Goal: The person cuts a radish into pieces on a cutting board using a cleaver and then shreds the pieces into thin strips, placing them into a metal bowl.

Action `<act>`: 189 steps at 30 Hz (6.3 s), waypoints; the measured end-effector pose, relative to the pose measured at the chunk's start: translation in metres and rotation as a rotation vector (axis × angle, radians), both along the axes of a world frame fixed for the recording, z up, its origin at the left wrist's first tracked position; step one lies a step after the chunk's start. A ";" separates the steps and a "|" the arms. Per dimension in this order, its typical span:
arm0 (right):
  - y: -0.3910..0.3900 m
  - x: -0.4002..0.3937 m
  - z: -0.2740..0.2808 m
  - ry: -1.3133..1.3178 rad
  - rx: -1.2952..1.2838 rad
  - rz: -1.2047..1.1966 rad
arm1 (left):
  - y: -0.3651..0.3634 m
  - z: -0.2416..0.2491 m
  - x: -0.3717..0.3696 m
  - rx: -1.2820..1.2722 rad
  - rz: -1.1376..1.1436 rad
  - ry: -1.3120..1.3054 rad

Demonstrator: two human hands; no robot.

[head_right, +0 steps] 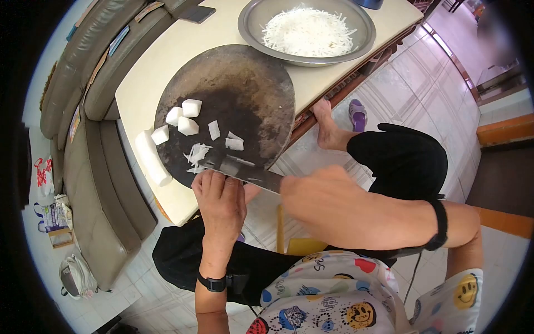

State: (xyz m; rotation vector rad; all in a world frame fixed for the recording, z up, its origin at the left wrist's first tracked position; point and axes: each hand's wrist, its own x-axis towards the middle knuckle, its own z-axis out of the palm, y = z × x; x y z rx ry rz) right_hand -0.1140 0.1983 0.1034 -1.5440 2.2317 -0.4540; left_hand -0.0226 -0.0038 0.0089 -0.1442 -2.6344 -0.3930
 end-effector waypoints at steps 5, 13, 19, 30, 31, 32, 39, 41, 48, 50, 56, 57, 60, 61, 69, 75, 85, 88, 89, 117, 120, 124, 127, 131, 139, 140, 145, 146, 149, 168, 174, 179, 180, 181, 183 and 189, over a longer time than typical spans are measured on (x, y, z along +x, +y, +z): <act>-0.023 0.009 -0.021 0.141 0.021 -0.015 | 0.001 0.001 0.000 0.005 0.013 -0.012; -0.007 -0.002 -0.003 -0.036 0.142 -0.210 | 0.000 0.002 -0.002 0.051 0.052 0.083; -0.001 -0.011 -0.004 -0.339 -0.063 -0.428 | 0.003 0.010 -0.008 0.071 0.046 0.048; 0.004 -0.015 -0.012 -0.464 -0.204 -0.516 | -0.016 0.018 -0.008 0.004 0.106 -0.014; 0.005 -0.015 -0.013 -0.478 -0.177 -0.525 | -0.020 0.019 -0.008 -0.022 0.170 0.015; 0.006 -0.015 -0.014 -0.479 -0.177 -0.525 | -0.024 0.018 -0.008 -0.019 0.209 0.035; 0.012 -0.015 -0.015 -0.490 -0.172 -0.570 | -0.014 0.019 -0.016 -0.029 0.196 0.023; 0.013 -0.015 -0.016 -0.494 -0.177 -0.569 | -0.013 0.019 -0.017 -0.057 0.146 -0.012; 0.017 -0.013 -0.017 -0.510 -0.171 -0.570 | -0.026 0.008 -0.018 -0.098 0.333 0.080; 0.018 -0.013 -0.017 -0.510 -0.164 -0.570 | -0.025 0.007 -0.021 -0.063 0.299 0.103; 0.018 -0.011 -0.015 -0.487 -0.174 -0.570 | -0.011 0.017 -0.035 -0.053 0.136 -0.029; 0.018 -0.011 -0.018 -0.474 -0.187 -0.561 | -0.010 0.018 -0.035 -0.070 0.105 -0.079; 0.021 -0.010 -0.024 -0.452 -0.207 -0.542 | -0.013 0.018 -0.032 -0.036 0.091 -0.093; 0.022 -0.009 -0.025 -0.441 -0.212 -0.531 | -0.013 0.019 -0.031 -0.031 0.090 -0.099; 0.022 -0.005 -0.016 -0.248 -0.147 -0.425 | -0.008 0.015 -0.010 -0.040 0.054 -0.045; 0.021 -0.002 -0.012 0.026 -0.071 -0.202 | -0.004 0.007 -0.002 0.035 -0.027 0.045; 0.022 -0.004 0.007 0.145 0.056 0.000 | 0.004 -0.006 0.001 0.078 -0.065 0.028; 0.020 -0.007 0.010 0.138 0.057 0.034 | 0.004 -0.006 0.003 0.087 -0.060 0.017; 0.020 -0.007 0.011 0.136 0.059 0.032 | 0.004 -0.007 0.003 0.090 -0.062 0.015; 0.009 -0.002 0.013 0.254 0.196 0.179 | 0.002 -0.009 0.009 0.107 -0.051 -0.007; 0.003 -0.007 0.015 0.133 0.202 0.146 | 0.002 -0.008 0.009 0.097 -0.050 -0.011; -0.015 -0.018 0.006 0.017 0.016 0.123 | 0.003 -0.008 0.007 0.126 -0.051 -0.011; -0.021 -0.017 0.001 0.112 0.095 0.199 | 0.002 -0.009 0.006 0.102 -0.058 0.021; 0.002 -0.010 0.002 0.002 0.137 0.044 | 0.004 -0.009 0.005 0.109 -0.055 0.006; 0.009 0.000 0.006 0.055 0.207 -0.034 | 0.003 -0.012 0.005 0.103 -0.059 0.063; 0.009 -0.001 0.007 0.057 0.208 -0.036 | 0.003 -0.012 0.004 0.104 -0.060 0.065; 0.006 -0.007 0.007 0.040 0.141 0.039 | 0.004 -0.011 0.005 0.090 -0.045 0.057; 0.004 -0.009 0.004 0.038 0.143 0.040 | 0.004 -0.011 0.006 0.092 -0.044 0.055; -0.011 -0.012 0.001 0.038 0.025 0.092 | 0.004 -0.010 0.005 0.109 -0.058 0.049; 0.004 -0.001 0.004 0.074 0.119 0.015 | 0.006 -0.008 0.005 0.089 -0.038 0.070; -0.015 0.000 -0.002 0.124 0.063 0.036 | 0.006 -0.013 0.006 0.117 -0.052 0.073; -0.005 -0.005 -0.004 0.164 0.013 -0.021 | 0.009 -0.012 0.004 0.093 -0.021 0.114; -0.003 -0.005 -0.001 0.133 0.021 -0.012 | 0.009 -0.012 0.004 0.090 -0.021 0.122; -0.002 -0.006 0.001 0.101 0.028 -0.001 | 0.008 -0.013 0.004 0.086 -0.019 0.127; -0.001 -0.001 0.004 0.091 0.044 -0.012 | 0.007 -0.012 0.007 0.110 -0.026 0.076; -0.001 -0.001 0.004 0.070 0.089 0.019 | 0.005 -0.014 0.011 0.142 -0.043 0.014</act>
